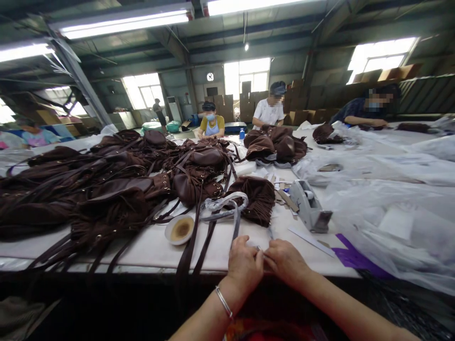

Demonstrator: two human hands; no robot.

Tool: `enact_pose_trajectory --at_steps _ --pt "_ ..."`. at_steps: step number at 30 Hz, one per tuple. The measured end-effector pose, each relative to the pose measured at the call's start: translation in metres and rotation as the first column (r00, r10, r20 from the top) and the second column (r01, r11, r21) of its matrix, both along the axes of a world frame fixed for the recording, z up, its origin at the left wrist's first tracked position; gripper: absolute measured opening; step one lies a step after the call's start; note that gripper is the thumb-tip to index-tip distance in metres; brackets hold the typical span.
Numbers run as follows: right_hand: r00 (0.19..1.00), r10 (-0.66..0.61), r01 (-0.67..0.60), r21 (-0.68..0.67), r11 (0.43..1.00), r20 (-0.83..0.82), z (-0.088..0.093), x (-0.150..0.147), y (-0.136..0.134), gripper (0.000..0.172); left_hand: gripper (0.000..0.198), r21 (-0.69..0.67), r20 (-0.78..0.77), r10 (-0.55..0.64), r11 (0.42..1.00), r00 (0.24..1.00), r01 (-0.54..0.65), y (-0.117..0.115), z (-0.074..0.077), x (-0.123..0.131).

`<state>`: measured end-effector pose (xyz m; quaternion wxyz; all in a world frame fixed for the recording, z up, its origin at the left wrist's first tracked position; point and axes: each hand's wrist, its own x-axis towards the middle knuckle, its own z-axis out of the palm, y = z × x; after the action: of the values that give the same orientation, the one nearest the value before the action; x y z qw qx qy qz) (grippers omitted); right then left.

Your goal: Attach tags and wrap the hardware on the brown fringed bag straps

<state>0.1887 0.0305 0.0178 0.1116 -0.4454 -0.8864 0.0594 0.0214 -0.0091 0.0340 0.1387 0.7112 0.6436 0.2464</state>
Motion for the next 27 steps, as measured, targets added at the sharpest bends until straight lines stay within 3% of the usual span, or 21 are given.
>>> enact_pose_trajectory --at_steps 4,9,19,24,27 --pt "0.993 -0.048 0.054 0.05 0.997 -0.109 -0.016 -0.003 -0.007 0.021 0.044 -0.144 -0.107 0.049 0.988 0.993 -0.065 0.008 0.004 0.01" --pt "0.968 0.032 -0.018 0.058 0.998 -0.248 -0.028 0.0 -0.009 0.016 0.046 -0.234 -0.195 0.104 0.961 0.975 -0.149 0.023 0.012 0.019" --pt "0.943 0.209 -0.203 0.048 0.978 -0.259 -0.022 0.024 -0.006 0.016 0.031 -0.24 -0.313 0.079 0.958 0.946 -0.159 0.033 0.013 0.021" --pt "0.941 0.179 -0.162 0.084 0.983 -0.288 -0.017 0.033 0.003 0.024 0.025 -0.268 -0.343 0.051 0.952 0.938 -0.15 0.035 0.017 0.025" --pt "0.958 0.19 -0.166 0.126 0.978 -0.213 -0.008 0.039 0.017 0.03 0.023 -0.245 -0.31 -0.006 0.967 0.951 -0.073 0.036 0.015 0.023"
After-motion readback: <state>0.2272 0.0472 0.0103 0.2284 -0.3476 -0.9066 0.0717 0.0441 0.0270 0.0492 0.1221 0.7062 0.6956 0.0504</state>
